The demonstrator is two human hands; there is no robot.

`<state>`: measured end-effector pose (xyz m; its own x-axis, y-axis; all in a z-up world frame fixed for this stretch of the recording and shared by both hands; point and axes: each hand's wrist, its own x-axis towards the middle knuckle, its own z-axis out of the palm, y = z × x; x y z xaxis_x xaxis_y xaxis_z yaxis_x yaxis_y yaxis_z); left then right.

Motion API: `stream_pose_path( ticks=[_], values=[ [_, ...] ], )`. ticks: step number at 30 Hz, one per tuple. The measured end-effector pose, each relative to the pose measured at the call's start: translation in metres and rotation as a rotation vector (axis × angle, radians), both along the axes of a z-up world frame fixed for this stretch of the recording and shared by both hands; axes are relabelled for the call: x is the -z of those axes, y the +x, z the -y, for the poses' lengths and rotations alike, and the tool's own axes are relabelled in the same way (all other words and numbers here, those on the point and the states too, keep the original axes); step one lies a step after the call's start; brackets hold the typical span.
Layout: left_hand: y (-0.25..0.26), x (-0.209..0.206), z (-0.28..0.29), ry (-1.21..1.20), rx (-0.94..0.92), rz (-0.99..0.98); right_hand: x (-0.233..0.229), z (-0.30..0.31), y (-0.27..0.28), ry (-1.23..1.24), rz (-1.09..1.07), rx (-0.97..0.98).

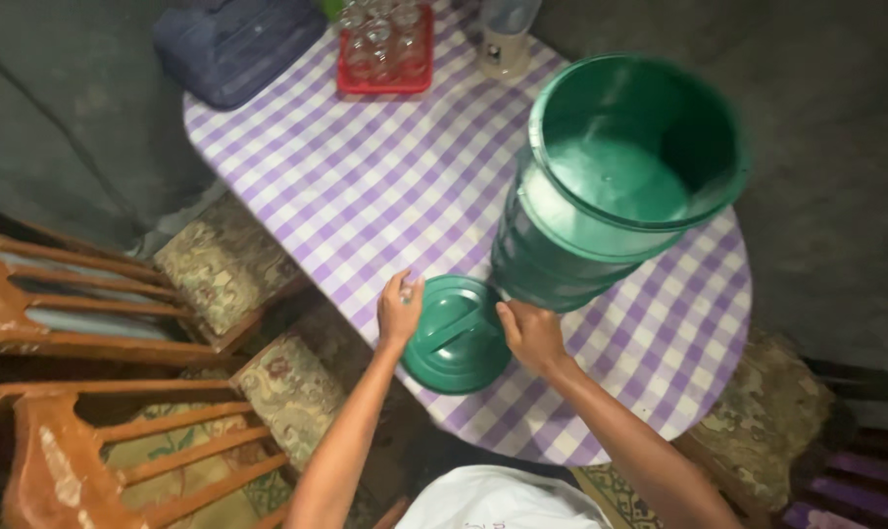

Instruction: The person removes the lid and several stacked rings from a green plastic container on a table, placing each piece on the table. The person then reassembles the container by stacking the rings back together and replacing the lid.

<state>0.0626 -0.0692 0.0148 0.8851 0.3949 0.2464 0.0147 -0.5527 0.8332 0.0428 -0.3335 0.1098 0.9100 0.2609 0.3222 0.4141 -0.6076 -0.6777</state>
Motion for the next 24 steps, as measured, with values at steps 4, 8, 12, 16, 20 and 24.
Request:
stream_pose_path(
  ticks=[4, 8, 12, 16, 20, 24],
  values=[
    [0.066, -0.036, 0.046, -0.437, 0.244, -0.083, -0.062, 0.052, -0.002, 0.196, 0.385, 0.081],
    [0.11, -0.079, 0.103, -0.478, 0.38, 0.027, -0.122, 0.111, 0.037, 0.429, 0.588, 0.51],
    [0.129, -0.109, 0.132, -0.482, 0.474, 0.029, -0.162, 0.151, 0.069, 0.147, 0.693, 0.47],
    [0.139, -0.123, 0.145, -0.523, 0.536, 0.123, -0.168, 0.155, 0.089, 0.136, 0.511, 0.261],
    [0.141, -0.122, 0.146, -0.504, 0.57, 0.148, -0.156, 0.151, 0.092, 0.06, 0.615, 0.279],
    [0.146, -0.122, 0.15, -0.483, 0.562, 0.033, -0.15, 0.156, 0.093, 0.043, 0.596, 0.341]
  ],
)
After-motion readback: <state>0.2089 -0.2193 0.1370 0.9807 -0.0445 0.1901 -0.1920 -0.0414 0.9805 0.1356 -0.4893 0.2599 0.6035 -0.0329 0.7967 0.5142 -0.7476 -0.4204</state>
